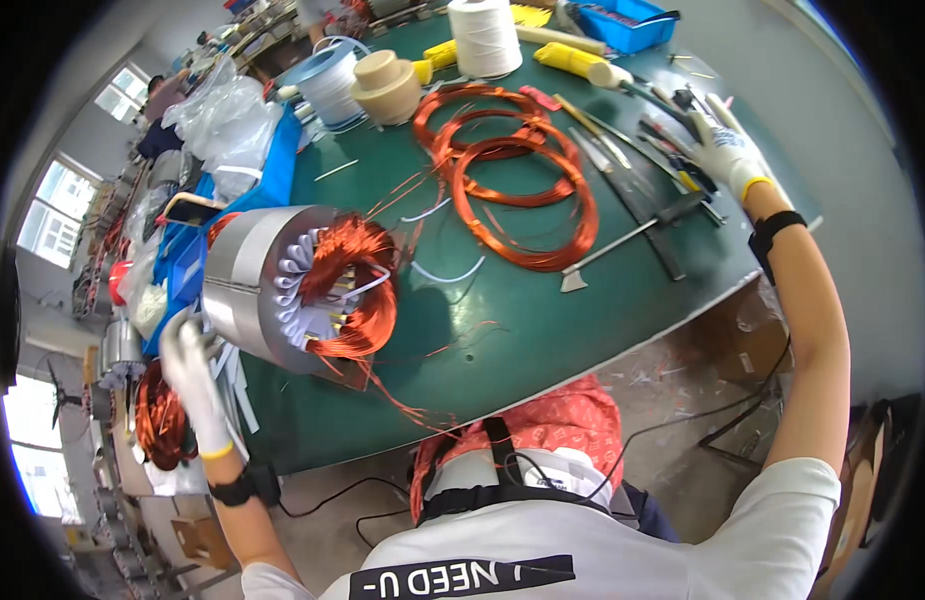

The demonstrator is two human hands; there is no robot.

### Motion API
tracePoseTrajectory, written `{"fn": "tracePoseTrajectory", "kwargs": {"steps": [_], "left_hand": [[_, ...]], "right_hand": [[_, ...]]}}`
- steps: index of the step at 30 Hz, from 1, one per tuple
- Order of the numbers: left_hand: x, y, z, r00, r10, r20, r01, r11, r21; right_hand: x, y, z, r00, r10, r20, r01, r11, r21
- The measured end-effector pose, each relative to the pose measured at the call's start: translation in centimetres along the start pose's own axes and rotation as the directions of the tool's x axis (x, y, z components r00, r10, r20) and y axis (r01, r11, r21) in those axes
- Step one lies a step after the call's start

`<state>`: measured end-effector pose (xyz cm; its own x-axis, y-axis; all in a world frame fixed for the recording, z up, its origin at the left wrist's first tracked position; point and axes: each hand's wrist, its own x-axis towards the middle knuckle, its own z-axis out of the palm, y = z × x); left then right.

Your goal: The person inserts copper wire coils into a metal stator housing and uses hammers to shape and seat the components within the slots.

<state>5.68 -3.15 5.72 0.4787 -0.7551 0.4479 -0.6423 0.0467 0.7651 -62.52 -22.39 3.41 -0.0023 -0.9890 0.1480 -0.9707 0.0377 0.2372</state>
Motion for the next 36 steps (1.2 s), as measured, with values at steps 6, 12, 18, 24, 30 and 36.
{"fn": "tracePoseTrajectory", "kwargs": {"steps": [6,12,18,24,30,36], "left_hand": [[4.4,-7.5,0.6,0.77,-0.036,0.637,-0.009,0.998,0.067],[6.2,-11.5,2.4,0.724,0.268,0.635,-0.381,0.923,0.046],[4.2,-10.4,2.5,0.727,0.207,0.654,-0.382,0.914,0.137],[-1.7,-4.5,3.0,0.724,0.135,0.676,-0.404,0.878,0.258],[-4.9,-2.7,4.2,0.71,0.141,0.69,-0.485,0.808,0.334],[-6.4,-2.5,2.7,0.729,0.099,0.678,-0.492,0.764,0.418]], "right_hand": [[-0.9,-5.5,-0.9,0.924,-0.308,-0.227,0.381,0.791,0.479],[-10.8,-10.8,-3.4,0.861,-0.506,-0.039,0.469,0.763,0.445],[-11.2,-9.4,-0.2,0.869,-0.414,-0.273,0.495,0.72,0.487],[-6.5,-4.1,2.2,0.982,-0.042,-0.183,0.174,0.566,0.806],[-2.3,-3.3,5.0,0.993,0.011,-0.12,0.048,0.876,0.48],[-8.1,-19.1,-7.9,0.863,-0.384,-0.327,0.488,0.468,0.737]]}}
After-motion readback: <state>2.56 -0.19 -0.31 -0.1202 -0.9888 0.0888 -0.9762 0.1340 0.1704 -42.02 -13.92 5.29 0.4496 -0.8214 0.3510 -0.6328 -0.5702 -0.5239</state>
